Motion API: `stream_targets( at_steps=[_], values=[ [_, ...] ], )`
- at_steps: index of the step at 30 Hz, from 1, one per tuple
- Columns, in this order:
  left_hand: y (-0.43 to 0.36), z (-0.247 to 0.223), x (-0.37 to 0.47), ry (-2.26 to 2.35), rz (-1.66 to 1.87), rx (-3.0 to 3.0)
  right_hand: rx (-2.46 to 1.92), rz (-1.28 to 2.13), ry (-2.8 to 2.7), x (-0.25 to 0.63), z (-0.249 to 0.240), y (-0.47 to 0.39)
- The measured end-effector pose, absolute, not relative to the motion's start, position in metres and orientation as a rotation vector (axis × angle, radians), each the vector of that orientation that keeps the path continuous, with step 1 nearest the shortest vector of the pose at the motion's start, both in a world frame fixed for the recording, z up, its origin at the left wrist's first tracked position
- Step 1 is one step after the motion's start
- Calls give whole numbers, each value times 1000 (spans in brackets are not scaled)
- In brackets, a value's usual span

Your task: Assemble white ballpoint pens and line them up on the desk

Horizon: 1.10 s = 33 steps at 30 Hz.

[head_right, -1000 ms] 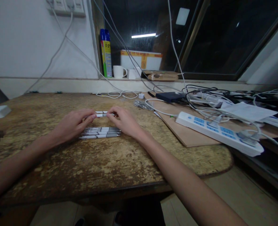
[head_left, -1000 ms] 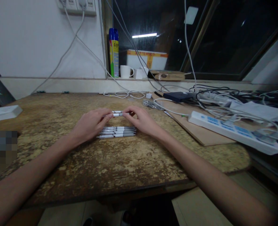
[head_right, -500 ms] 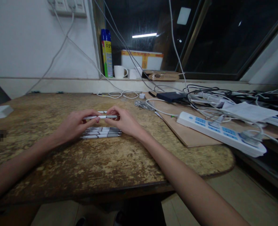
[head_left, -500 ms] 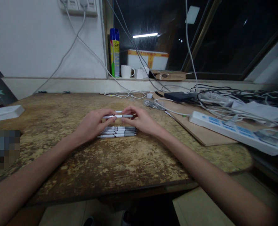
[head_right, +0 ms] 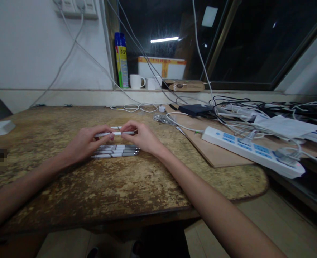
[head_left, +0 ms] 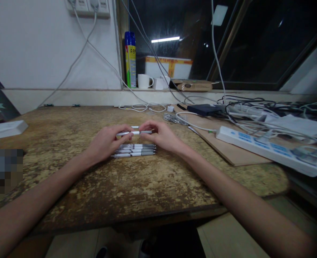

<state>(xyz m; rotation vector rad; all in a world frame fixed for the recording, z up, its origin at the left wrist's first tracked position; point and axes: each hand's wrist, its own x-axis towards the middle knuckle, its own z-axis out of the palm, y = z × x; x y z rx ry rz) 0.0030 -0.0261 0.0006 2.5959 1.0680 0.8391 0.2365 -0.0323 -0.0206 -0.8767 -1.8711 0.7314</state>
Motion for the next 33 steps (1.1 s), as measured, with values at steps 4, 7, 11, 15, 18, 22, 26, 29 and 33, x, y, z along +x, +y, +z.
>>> stream_targets(
  at_steps=[4, 7, 11, 15, 18, 22, 26, 29, 33],
  values=[
    [-26, 0, 4, 1045, 840, 2605, -896, 737, -1863, 235, -20, -33],
    [-28, 2, 5, 1031, 796, 2638, -913, 785, -1849, 235, -20, -34],
    [-28, 3, 5, 1101, 741, 2640, -885, 737, -1830, 236, -20, -32],
    [-27, 2, 4, 1095, 744, 2613, -853, 737, -1788, 236, -22, -29],
    [-26, 2, 4, 1093, 757, 2586, -847, 742, -1757, 236, -24, -28],
    [-25, 2, 3, 1104, 745, 2543, -863, 719, -1754, 238, -19, -31],
    [-25, 2, 1, 1066, 725, 2521, -870, 668, -1737, 242, -13, -33],
    [-25, 3, 0, 1000, 793, 2511, -827, 746, -1700, 243, -13, -32],
    [-23, 2, 0, 893, 905, 2556, -842, 875, -1645, 242, -17, -29]
  ],
)
